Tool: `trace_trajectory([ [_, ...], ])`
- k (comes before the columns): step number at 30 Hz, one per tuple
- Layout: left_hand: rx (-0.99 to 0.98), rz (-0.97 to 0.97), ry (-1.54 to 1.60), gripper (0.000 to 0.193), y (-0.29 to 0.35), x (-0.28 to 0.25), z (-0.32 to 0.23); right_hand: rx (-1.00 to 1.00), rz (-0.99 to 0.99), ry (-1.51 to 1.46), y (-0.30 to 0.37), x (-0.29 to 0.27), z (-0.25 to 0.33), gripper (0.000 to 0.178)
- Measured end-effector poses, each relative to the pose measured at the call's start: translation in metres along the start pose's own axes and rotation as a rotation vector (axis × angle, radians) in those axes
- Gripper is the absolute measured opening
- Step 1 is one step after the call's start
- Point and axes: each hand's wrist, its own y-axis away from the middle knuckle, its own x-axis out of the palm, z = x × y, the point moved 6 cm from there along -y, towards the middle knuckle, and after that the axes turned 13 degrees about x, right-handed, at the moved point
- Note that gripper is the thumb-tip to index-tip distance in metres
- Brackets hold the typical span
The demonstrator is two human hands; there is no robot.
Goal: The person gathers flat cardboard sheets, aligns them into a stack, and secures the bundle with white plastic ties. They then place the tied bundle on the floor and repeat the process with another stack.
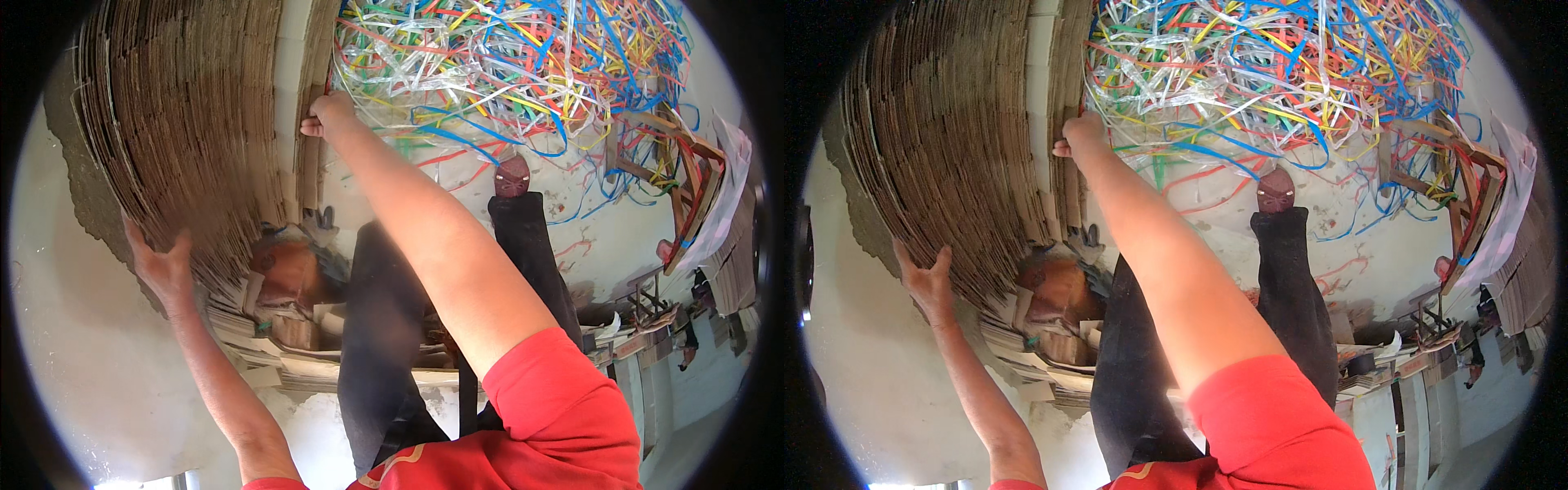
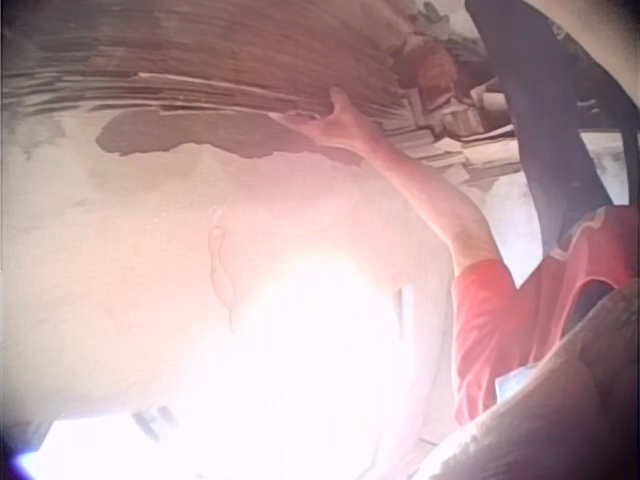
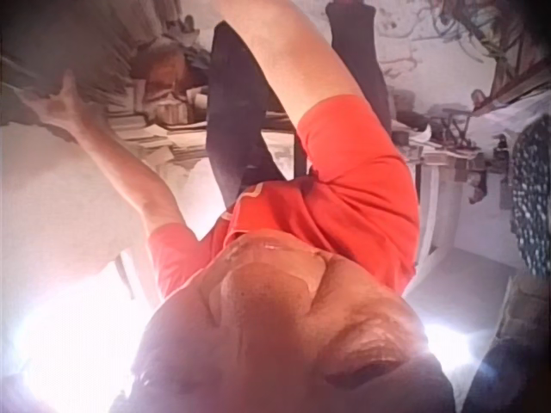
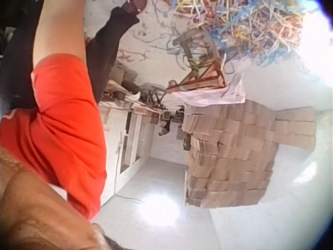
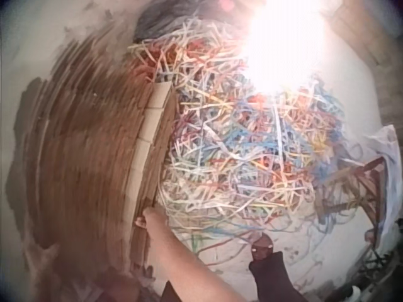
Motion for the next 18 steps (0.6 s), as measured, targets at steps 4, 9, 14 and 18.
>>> trace_trajectory([
  [4,0.015,-0.008,-0.030,0.080,0.004,0.002,0.010,-0.102,-0.166,0.501,-0.006,-0.010,0.005,0.029],
  [9,-0.019,-0.029,-0.046,0.080,0.007,0.002,0.016,-0.094,0.080,0.303,0.006,-0.006,0.000,0.031],
  [14,-0.127,-0.036,0.054,0.082,0.007,-0.001,0.017,-0.068,0.392,-0.165,0.035,-0.001,-0.013,0.032],
  [18,-0.128,-0.038,0.094,0.084,0.011,0.000,0.030,-0.152,0.282,-0.507,0.057,-0.005,-0.028,0.040],
])
